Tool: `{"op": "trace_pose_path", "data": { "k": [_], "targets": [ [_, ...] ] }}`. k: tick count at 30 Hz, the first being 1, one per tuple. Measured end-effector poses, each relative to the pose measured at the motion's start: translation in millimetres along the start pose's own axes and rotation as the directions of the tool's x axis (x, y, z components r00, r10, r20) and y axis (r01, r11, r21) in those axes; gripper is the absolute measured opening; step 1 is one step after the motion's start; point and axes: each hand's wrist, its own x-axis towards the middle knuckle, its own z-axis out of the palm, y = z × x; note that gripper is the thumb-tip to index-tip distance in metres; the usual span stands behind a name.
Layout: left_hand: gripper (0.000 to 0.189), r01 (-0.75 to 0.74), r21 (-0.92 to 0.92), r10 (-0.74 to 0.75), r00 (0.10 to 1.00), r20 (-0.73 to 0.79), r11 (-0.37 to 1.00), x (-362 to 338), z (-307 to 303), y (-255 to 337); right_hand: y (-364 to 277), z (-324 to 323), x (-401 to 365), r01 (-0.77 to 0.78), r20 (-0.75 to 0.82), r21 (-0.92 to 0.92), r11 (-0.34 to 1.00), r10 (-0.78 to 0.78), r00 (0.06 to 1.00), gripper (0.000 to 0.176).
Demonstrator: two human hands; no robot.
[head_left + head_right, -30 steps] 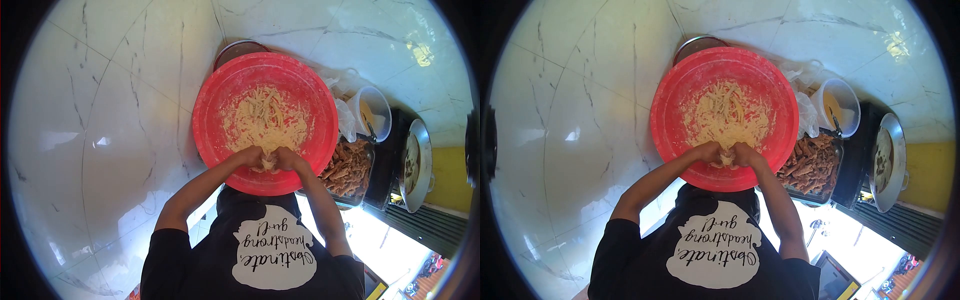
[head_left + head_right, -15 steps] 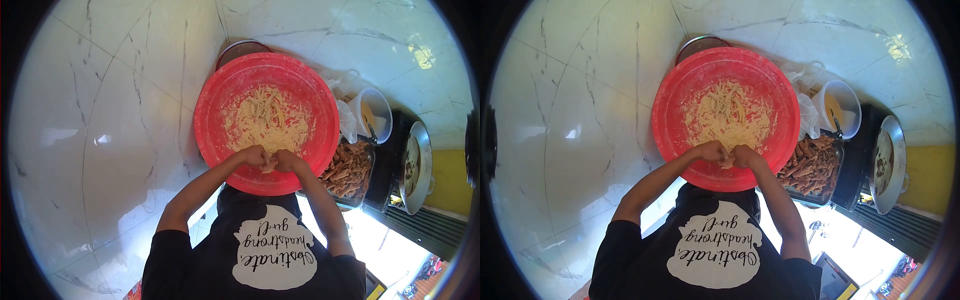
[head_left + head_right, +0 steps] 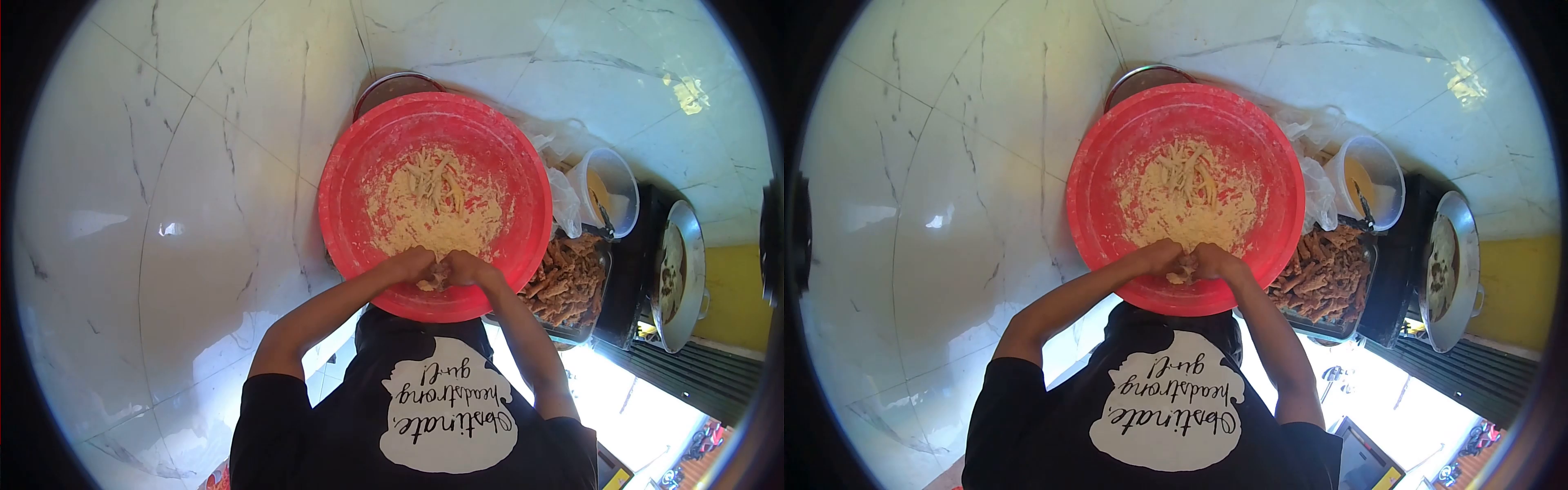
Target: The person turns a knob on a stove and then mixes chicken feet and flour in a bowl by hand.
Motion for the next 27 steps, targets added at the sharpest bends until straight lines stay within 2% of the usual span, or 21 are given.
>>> {"op": "trace_pose_path", "data": {
  "k": [2, 5, 9, 11, 12, 13, 14, 15, 17, 20, 22, 23, 25, 26, 27],
  "targets": [
    [0.024, 0.017, -0.154, -0.025, 0.999, -0.048, 0.988, -0.5, 0.0, -0.6, -0.7, 0.4, -1.1, -0.014, -0.041, -0.029, 0.999, 0.013, 0.999, 0.033],
    [0.024, -0.013, -0.125, 0.007, 0.999, -0.045, 0.992, 3.4, -1.6, -6.1, 1.7, 2.7, 1.5, -0.015, -0.101, -0.092, 0.996, 0.005, 0.995, 0.029],
    [0.021, 0.036, -0.197, -0.051, 0.996, -0.076, 0.980, -6.0, -24.0, 0.6, -1.9, -12.0, -6.8, 0.038, -0.259, 0.027, 0.999, -0.030, 0.965, 0.025],
    [0.017, 0.003, -0.466, -0.113, 0.971, -0.210, 0.885, -10.3, -30.2, 0.2, 0.8, -17.3, -7.1, 0.069, -0.317, 0.068, 0.995, -0.044, 0.947, 0.023],
    [0.017, -0.003, -0.463, -0.110, 0.970, -0.217, 0.886, -10.6, -34.2, -0.9, 2.3, -19.3, -5.7, 0.176, -0.409, 0.238, 0.955, -0.066, 0.910, 0.020],
    [0.017, 0.018, -0.553, -0.173, 0.958, -0.230, 0.833, -10.5, -39.1, -2.2, 4.3, -22.2, -4.9, 0.294, -0.498, 0.389, 0.873, -0.069, 0.864, 0.018],
    [0.017, 0.034, -0.639, -0.238, 0.942, -0.236, 0.769, -10.9, -43.1, -3.1, 7.9, -26.8, -5.5, 0.296, -0.501, 0.385, 0.874, -0.072, 0.863, 0.018],
    [0.017, 0.033, -0.638, -0.239, 0.941, -0.240, 0.769, -10.1, -43.5, -6.7, 9.1, -32.6, -7.7, 0.276, -0.496, 0.427, 0.861, -0.032, 0.868, 0.018],
    [0.025, -0.058, -0.852, -0.255, 0.941, -0.220, 0.521, -7.9, -41.6, -13.3, 7.9, -36.0, -8.4, 0.256, -0.490, 0.469, 0.845, 0.008, 0.872, 0.019],
    [0.025, -0.080, -0.886, -0.290, 0.928, -0.234, 0.456, -12.0, -43.5, -6.3, 5.7, -34.1, -6.9, 0.233, -0.477, 0.562, 0.794, 0.081, 0.875, 0.021],
    [0.026, -0.088, -0.907, -0.300, 0.927, -0.226, 0.412, -13.6, -43.0, -0.2, 1.2, -29.7, -3.3, 0.320, -0.532, 0.652, 0.687, 0.113, 0.839, 0.020],
    [0.028, -0.092, -0.924, -0.305, 0.928, -0.215, 0.370, -15.1, -42.5, 2.0, -0.6, -28.1, -0.9, 0.318, -0.529, 0.651, 0.689, 0.112, 0.841, 0.020],
    [0.031, -0.070, -0.910, -0.306, 0.929, -0.209, 0.409, -17.7, -45.2, 4.1, -3.0, -27.1, 2.2, 0.399, -0.606, 0.663, 0.633, 0.142, 0.782, 0.019],
    [0.034, -0.047, -0.892, -0.308, 0.929, -0.204, 0.449, -18.2, -46.4, 4.9, -1.7, -27.9, 2.6, 0.398, -0.608, 0.662, 0.635, 0.144, 0.781, 0.019],
    [0.034, -0.050, -0.892, -0.305, 0.930, -0.206, 0.448, -14.5, -41.3, 1.0, -1.5, -30.6, 1.7, 0.435, -0.684, 0.578, 0.690, 0.119, 0.720, 0.017]
  ]
}}
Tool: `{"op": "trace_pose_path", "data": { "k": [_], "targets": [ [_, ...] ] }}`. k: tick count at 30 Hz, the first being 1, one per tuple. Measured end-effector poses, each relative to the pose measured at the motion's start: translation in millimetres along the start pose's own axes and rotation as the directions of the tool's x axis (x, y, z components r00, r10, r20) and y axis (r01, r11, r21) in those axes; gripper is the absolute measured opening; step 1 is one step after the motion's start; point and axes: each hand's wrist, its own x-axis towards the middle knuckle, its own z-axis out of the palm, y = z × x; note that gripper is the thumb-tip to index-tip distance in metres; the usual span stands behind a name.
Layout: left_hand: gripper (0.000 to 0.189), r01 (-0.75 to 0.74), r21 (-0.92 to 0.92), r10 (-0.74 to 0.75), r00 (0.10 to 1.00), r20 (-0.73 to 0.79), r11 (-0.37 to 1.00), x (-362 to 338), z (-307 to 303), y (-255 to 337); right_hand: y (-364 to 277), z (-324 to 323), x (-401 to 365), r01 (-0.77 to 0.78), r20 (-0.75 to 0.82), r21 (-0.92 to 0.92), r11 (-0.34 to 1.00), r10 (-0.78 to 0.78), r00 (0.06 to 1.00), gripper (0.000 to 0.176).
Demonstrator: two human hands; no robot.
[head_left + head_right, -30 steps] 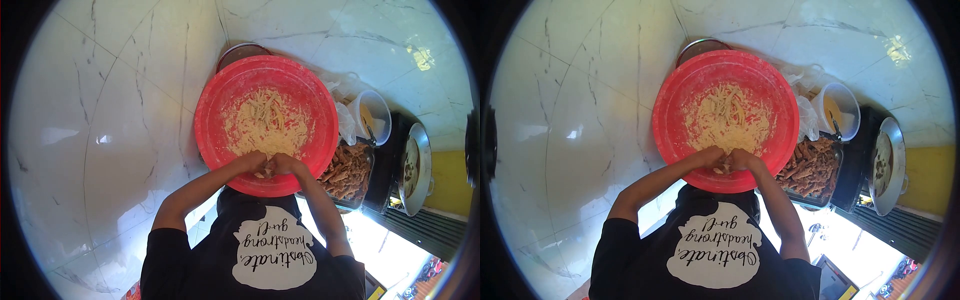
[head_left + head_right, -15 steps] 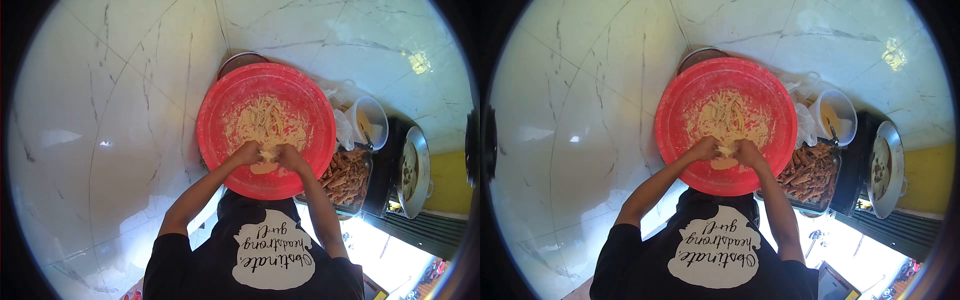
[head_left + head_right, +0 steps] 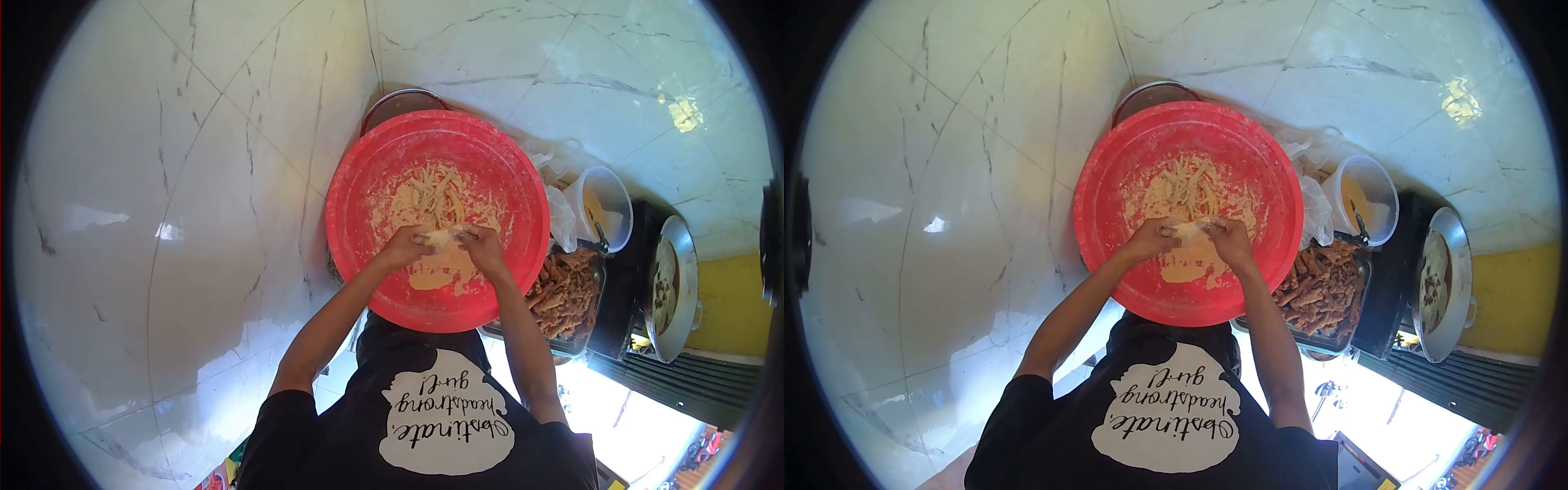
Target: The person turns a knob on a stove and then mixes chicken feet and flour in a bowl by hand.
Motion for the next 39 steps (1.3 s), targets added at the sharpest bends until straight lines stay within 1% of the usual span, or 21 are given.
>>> {"op": "trace_pose_path", "data": {
  "k": [2, 3, 5, 6, 8, 10, 11, 12, 13, 14, 15, 16, 17, 18, 20, 21, 22, 24, 28, 38, 39],
  "targets": [
    [0.037, -0.294, 0.014, 0.294, 0.952, -0.088, 0.956, 8.4, 1.5, -13.0, -4.6, -6.1, 1.6, 0.089, -0.043, -0.064, 0.994, -0.092, 0.995, 0.015],
    [0.037, -0.297, 0.012, 0.296, 0.951, -0.088, 0.955, 6.8, 1.6, -9.0, -17.8, -9.5, -1.5, 0.031, -0.090, -0.147, 0.989, -0.045, 0.995, 0.015],
    [0.038, -0.013, -0.006, 0.011, 0.965, -0.262, 1.000, 5.5, -1.7, 1.6, -24.8, -12.2, -0.4, -0.025, -0.141, -0.229, 0.973, -0.008, 0.990, 0.014],
    [0.038, -0.015, -0.008, 0.013, 0.966, -0.260, 1.000, 8.8, -4.0, 1.4, -20.9, -12.5, 1.1, 0.031, -0.195, -0.255, 0.966, -0.083, 0.977, 0.012],
    [0.042, -0.027, -0.263, -0.069, 0.935, -0.349, 0.964, 15.1, -6.2, -1.1, -13.1, -14.0, 2.8, 0.082, -0.247, -0.288, 0.954, -0.157, 0.956, 0.011],
    [0.042, -0.066, -0.403, -0.106, 0.914, -0.391, 0.913, 19.0, -2.7, -2.0, -14.1, -13.5, 4.9, 0.202, -0.277, -0.543, 0.815, -0.401, 0.873, 0.012],
    [0.043, -0.111, -0.528, -0.151, 0.892, -0.427, 0.842, 22.1, 0.1, -1.6, -14.7, -13.7, 5.5, 0.204, -0.276, -0.546, 0.812, -0.405, 0.872, 0.012],
    [0.043, -0.112, -0.530, -0.149, 0.892, -0.426, 0.840, 27.3, 3.2, -4.3, -20.6, -10.8, 3.0, 0.113, -0.330, -0.397, 0.911, -0.256, 0.909, 0.013],
    [0.044, -0.112, -0.531, -0.241, 0.800, -0.550, 0.840, 32.8, 7.4, -6.9, -24.4, -6.3, 1.4, 0.011, -0.357, -0.233, 0.973, -0.096, 0.929, 0.014],
    [0.045, -0.115, -0.531, -0.323, 0.681, -0.657, 0.839, 39.7, 12.7, -8.2, -21.7, 0.0, 4.9, 0.014, -0.356, -0.237, 0.971, -0.100, 0.929, 0.014],
    [0.045, -0.118, -0.532, -0.322, 0.681, -0.657, 0.838, 46.0, 24.9, -3.9, -15.0, 9.6, 9.9, -0.041, -0.464, 0.095, 0.995, 0.080, 0.882, 0.015],
    [0.046, 0.041, -0.470, -0.423, 0.511, -0.749, 0.882, 52.0, 41.9, 2.1, -15.1, 21.7, 11.3, -0.059, -0.500, 0.421, 0.905, 0.285, 0.818, 0.016],
    [0.047, 0.212, -0.427, -0.475, 0.311, -0.823, 0.879, 54.6, 53.9, 6.1, -14.4, 36.2, 10.3, -0.062, -0.497, 0.419, 0.906, 0.286, 0.819, 0.016],
    [0.047, 0.213, -0.426, -0.475, 0.311, -0.823, 0.879, 48.8, 61.7, 13.7, -20.3, 52.9, 7.1, -0.014, -0.557, 0.363, 0.932, 0.229, 0.798, 0.016],
    [0.047, 0.284, -0.199, -0.309, 0.421, -0.853, 0.938, 31.7, 75.9, 29.5, -26.7, 57.5, 8.3, 0.035, -0.614, 0.301, 0.953, 0.165, 0.772, 0.016],
    [0.047, 0.007, -0.210, -0.186, 0.499, -0.846, 0.978, 29.0, 72.6, 26.3, -28.1, 55.0, 11.6, 0.032, -0.538, 0.383, 0.923, 0.195, 0.820, 0.017],
    [0.047, 0.013, -0.212, -0.190, 0.499, -0.846, 0.977, 27.1, 67.8, 23.4, -27.5, 52.4, 11.2, 0.017, -0.455, 0.463, 0.886, 0.221, 0.863, 0.019],
    [0.050, -0.211, -0.509, -0.116, 0.836, -0.537, 0.834, 22.7, 49.0, 30.8, -19.4, 41.1, 12.6, 0.011, -0.373, 0.543, 0.840, 0.229, 0.899, 0.020],
    [0.053, -0.250, -0.625, -0.095, 0.881, -0.464, 0.740, 16.8, 28.8, 36.6, -14.3, 29.6, 8.8, -0.007, -0.227, 0.679, 0.734, 0.219, 0.949, 0.024],
    [0.055, -0.158, -0.526, -0.046, 0.934, -0.354, 0.835, 12.6, 18.4, 27.4, -2.0, 23.2, 7.9, -0.023, -0.266, 0.613, 0.790, 0.234, 0.935, 0.025],
    [0.053, -0.134, -0.465, -0.057, 0.926, -0.373, 0.875, 11.5, 16.7, 27.4, 0.4, 19.6, 8.8, -0.006, -0.346, 0.310, 0.951, 0.118, 0.931, 0.023]
  ]
}}
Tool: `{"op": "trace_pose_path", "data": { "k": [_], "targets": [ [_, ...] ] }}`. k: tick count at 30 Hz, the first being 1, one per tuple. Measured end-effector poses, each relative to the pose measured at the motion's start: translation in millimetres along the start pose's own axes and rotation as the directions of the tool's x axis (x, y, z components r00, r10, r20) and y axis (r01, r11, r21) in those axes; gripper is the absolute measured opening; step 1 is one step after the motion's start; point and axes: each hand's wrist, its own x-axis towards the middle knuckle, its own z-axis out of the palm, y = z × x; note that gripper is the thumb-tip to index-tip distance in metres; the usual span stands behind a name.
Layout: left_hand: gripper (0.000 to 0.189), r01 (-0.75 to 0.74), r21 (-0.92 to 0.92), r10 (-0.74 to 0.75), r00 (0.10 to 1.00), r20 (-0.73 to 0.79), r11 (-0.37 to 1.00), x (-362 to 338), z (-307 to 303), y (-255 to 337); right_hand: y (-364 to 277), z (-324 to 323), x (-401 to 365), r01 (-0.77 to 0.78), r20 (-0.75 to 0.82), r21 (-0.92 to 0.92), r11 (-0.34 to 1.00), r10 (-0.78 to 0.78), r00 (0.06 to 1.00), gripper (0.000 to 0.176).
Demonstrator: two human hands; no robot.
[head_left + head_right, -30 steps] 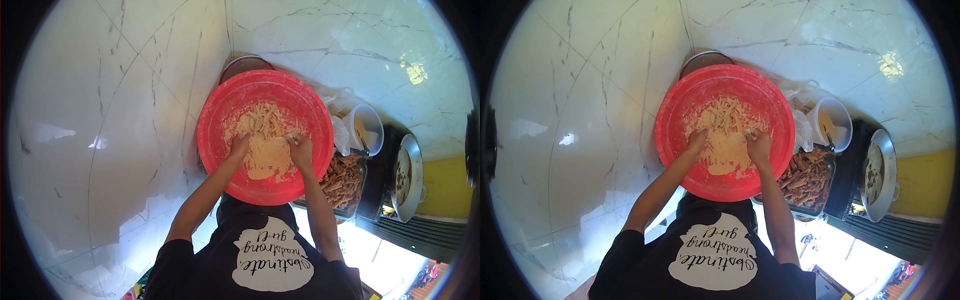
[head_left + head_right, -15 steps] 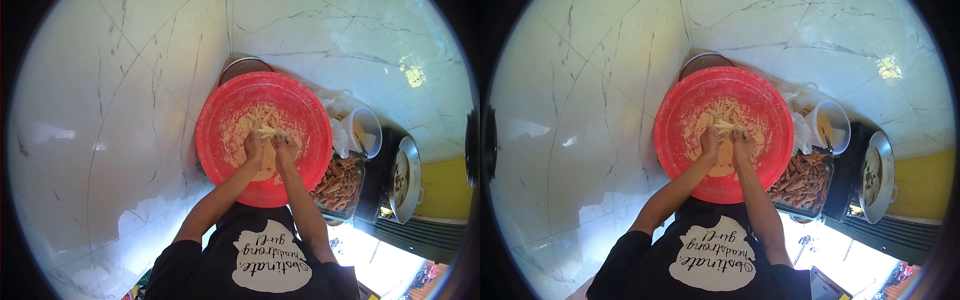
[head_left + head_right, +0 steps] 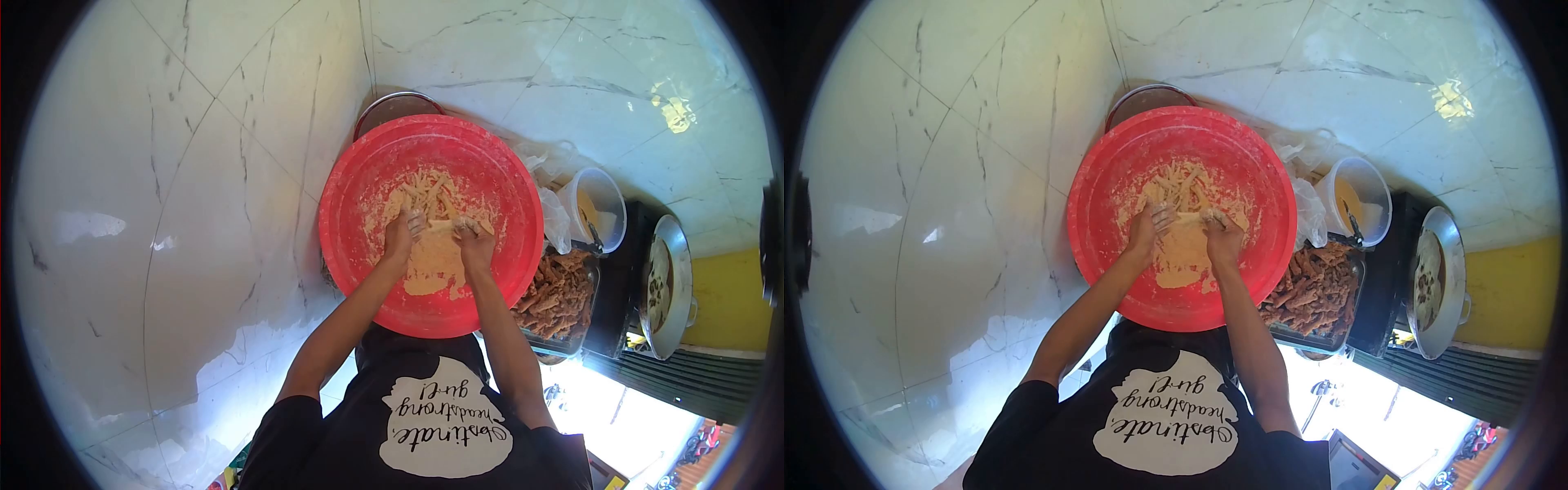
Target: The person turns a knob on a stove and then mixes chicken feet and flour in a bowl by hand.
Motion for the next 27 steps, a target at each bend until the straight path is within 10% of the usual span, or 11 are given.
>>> {"op": "trace_pose_path", "data": {
  "k": [4, 13, 27],
  "targets": [
    [0.043, -0.053, 0.174, 0.069, 0.994, -0.088, 0.983, 1.7, -8.0, 3.2, -5.8, -16.5, 6.1, 0.348, 0.131, -0.539, 0.767, -0.332, 0.934, 0.018],
    [0.027, -0.046, 0.313, 0.045, 0.999, 0.010, 0.949, 12.5, -26.5, -4.7, -53.4, -46.2, 8.2, 0.317, 0.137, -0.736, 0.598, -0.327, 0.935, 0.018],
    [0.042, 0.001, 0.435, 0.013, 1.000, -0.028, 0.900, 2.8, -15.6, 7.2, -93.1, -110.8, -45.3, 0.307, 0.177, -0.427, 0.851, -0.254, 0.951, 0.014]
  ]
}}
